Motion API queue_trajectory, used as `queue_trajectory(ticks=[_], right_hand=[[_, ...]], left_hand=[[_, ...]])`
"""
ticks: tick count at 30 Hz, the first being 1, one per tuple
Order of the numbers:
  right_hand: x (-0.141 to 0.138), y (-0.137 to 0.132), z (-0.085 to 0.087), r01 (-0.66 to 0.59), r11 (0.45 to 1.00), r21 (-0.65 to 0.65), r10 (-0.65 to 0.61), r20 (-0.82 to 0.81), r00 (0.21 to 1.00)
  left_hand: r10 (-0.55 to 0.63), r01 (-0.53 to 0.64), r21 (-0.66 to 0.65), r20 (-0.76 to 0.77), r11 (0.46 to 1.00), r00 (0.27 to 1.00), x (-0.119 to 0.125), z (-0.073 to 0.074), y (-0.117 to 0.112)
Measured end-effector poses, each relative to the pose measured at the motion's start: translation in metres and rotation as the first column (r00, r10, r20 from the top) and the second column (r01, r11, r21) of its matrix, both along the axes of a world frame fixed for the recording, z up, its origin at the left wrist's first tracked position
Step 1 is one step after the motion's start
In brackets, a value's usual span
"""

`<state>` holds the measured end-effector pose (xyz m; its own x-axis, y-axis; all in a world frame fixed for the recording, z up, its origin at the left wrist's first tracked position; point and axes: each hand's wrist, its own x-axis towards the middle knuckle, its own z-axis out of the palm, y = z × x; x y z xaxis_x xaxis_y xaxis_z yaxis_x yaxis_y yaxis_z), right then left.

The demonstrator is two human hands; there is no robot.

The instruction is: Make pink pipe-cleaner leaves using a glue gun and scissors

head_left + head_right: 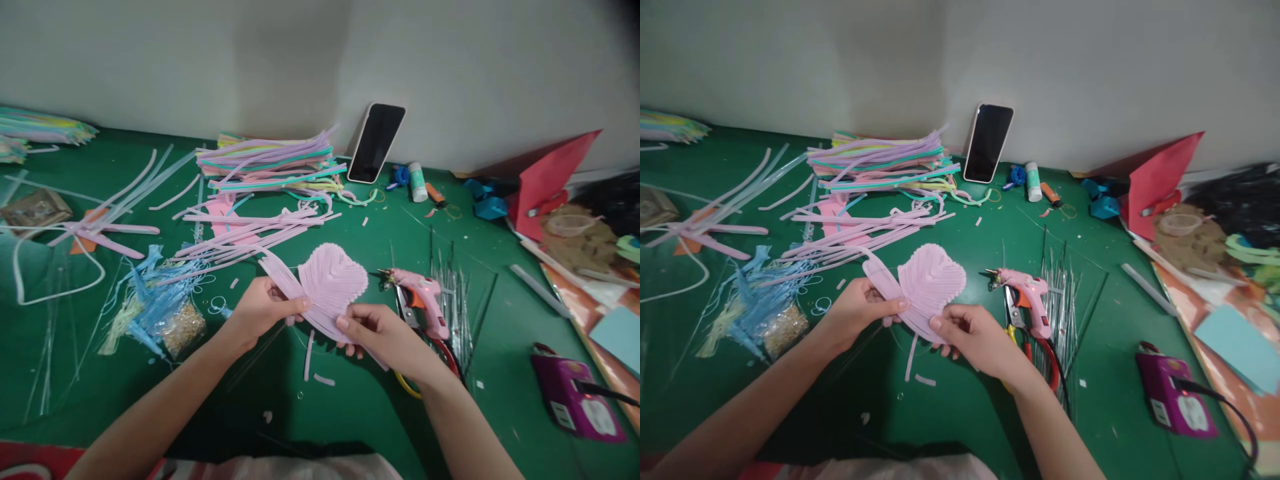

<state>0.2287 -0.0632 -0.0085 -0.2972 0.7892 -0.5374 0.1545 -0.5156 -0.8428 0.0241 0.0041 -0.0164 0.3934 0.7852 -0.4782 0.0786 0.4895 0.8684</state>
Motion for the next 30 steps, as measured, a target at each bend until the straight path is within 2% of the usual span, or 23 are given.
queue_trajectory(ticks=[10,16,20,30], right_hand=[[0.002,0.004,0.001,0.065,0.998,0.019,-0.067,0.122,0.990],[0.004,0.003,0.002,0.092,0.994,-0.051,-0.091,0.007,0.996],[0.006,0.004,0.001,0.111,0.988,-0.104,-0.116,-0.037,0.993],[0.012,0.007,-0.004,0.078,0.985,-0.151,-0.087,-0.057,0.995]], left_hand=[[0.030,-0.030,0.002,-0.021,1.000,0.999,-0.001,-0.002,0.001],[-0.046,0.046,-0.005,0.058,0.999,0.997,-0.004,-0.004,0.003],[-0.043,0.047,-0.036,0.093,0.998,0.995,-0.005,-0.005,0.002],[-0.091,0.093,-0.048,0.053,0.994,0.994,-0.005,-0.004,0.003]])
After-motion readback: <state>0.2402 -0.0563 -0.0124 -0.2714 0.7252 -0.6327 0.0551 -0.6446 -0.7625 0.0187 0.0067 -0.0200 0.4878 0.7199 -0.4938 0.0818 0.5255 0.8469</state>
